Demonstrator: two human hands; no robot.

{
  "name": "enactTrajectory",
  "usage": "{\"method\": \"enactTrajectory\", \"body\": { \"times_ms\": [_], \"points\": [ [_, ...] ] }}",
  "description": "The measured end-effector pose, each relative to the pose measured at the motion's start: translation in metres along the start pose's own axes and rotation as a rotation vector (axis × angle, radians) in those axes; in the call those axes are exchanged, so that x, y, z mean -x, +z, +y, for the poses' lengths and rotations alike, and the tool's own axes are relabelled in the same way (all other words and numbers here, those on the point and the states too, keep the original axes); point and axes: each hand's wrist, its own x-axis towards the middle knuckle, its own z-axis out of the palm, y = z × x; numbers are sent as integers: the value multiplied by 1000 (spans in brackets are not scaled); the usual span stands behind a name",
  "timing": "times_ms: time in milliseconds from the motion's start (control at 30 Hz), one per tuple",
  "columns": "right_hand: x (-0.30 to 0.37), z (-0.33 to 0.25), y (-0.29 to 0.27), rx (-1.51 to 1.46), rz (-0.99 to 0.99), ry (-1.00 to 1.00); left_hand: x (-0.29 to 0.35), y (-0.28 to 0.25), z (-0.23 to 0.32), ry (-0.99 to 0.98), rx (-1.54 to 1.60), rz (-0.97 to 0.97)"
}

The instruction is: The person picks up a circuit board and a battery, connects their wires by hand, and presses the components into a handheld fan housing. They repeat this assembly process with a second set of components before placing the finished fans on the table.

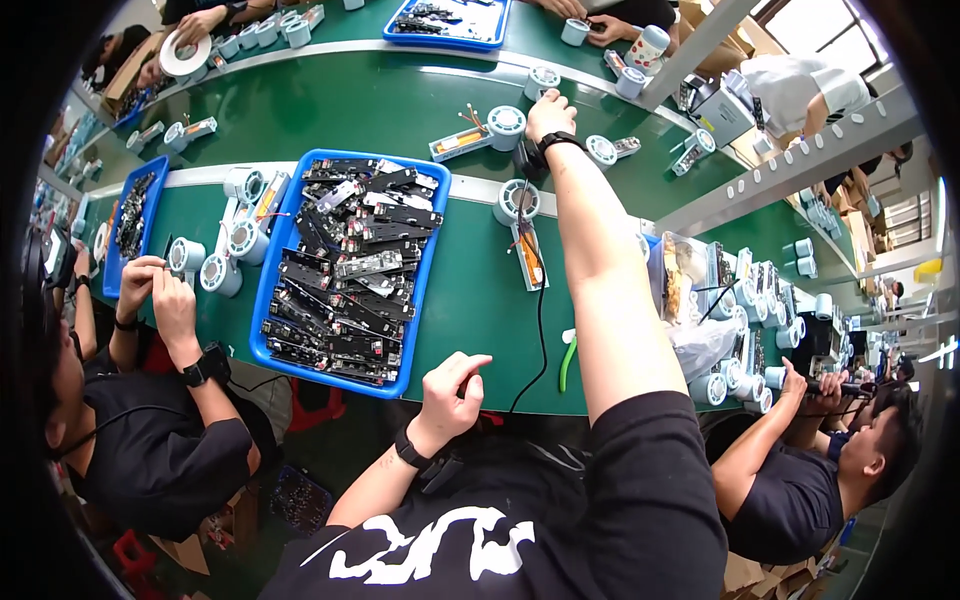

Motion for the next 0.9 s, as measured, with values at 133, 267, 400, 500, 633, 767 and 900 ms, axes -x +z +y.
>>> {"method": "enactTrajectory", "body": {
  "times_ms": [133, 267, 400, 500, 633, 767, 900],
  "points": [
    [2, 12, -7, 25, 19, 59, 0, 4, -2, 42, 0, 12],
    [4, 8, -47, 165, 176, -133, 1, 0, -7, 30, 21, 5],
    [24, -17, -90, -212, -477, -440, 6, -4, -6, 17, -16, 38],
    [42, -19, -86, -8, -517, -658, 8, 3, -13, 94, -37, 23],
    [25, 15, -73, -49, -278, -696, 13, -30, 23, 50, 383, 105],
    [79, 18, -128, -159, 3, -728, 32, -142, 43, 240, 350, 821],
    [231, -26, -213, -315, -98, -538, 81, -240, 18, 147, 110, 1062]
  ]
}}
